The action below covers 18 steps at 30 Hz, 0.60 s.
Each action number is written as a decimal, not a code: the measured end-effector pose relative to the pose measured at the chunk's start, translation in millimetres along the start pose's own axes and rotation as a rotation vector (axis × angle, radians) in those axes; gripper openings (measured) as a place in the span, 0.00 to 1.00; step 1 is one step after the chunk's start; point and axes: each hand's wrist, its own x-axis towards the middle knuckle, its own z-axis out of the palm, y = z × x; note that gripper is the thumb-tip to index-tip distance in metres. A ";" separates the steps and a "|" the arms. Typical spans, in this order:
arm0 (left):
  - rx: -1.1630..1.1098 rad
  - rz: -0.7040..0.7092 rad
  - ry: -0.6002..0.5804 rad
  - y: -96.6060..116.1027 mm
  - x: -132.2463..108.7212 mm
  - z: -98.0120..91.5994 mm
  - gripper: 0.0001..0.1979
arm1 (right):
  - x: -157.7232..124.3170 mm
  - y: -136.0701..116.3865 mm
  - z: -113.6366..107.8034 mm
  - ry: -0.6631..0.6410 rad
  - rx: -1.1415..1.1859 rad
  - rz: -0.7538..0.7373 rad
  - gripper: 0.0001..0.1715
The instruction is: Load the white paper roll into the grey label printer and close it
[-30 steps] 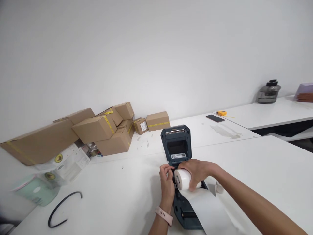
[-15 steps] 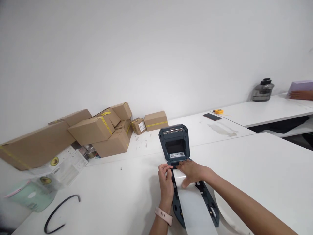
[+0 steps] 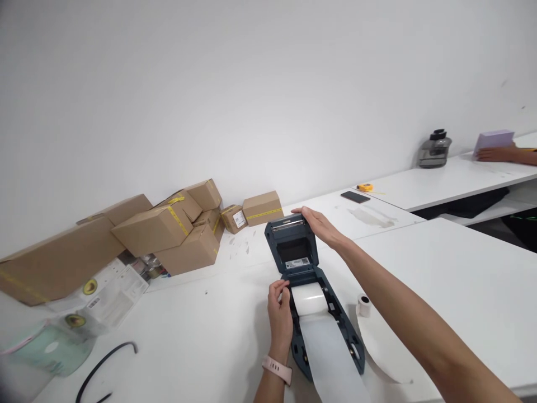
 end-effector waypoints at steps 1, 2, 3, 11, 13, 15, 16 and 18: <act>-0.009 -0.022 0.030 -0.1 -5.5 -2.0 0.18 | -11.3 -0.5 -1.4 -0.016 0.026 0.009 0.36; -0.025 -0.049 0.069 -0.1 -12.2 -4.6 0.21 | -27.3 -1.0 -3.0 -0.025 0.055 0.010 0.35; -0.049 -0.078 0.115 0.5 -19.7 -7.8 0.23 | -47.3 -1.0 -4.4 -0.033 0.085 0.012 0.34; -0.133 -0.201 0.118 22.5 -83.2 -20.2 0.35 | -214.8 28.6 11.1 -0.193 -0.020 0.033 0.18; -0.179 -0.272 0.062 19.4 -91.2 -13.6 0.40 | -230.8 37.8 18.4 -0.147 -0.015 0.053 0.19; -0.273 -0.328 0.027 10.2 -94.9 -7.5 0.44 | -238.9 45.6 25.5 -0.083 -0.013 0.052 0.20; -0.312 -0.345 0.016 4.6 -95.6 -5.5 0.45 | -241.5 49.1 28.8 -0.053 -0.026 0.037 0.20; -0.342 -0.355 0.005 -6.1 -95.9 -4.0 0.48 | -245.8 55.3 34.1 0.000 -0.072 -0.016 0.21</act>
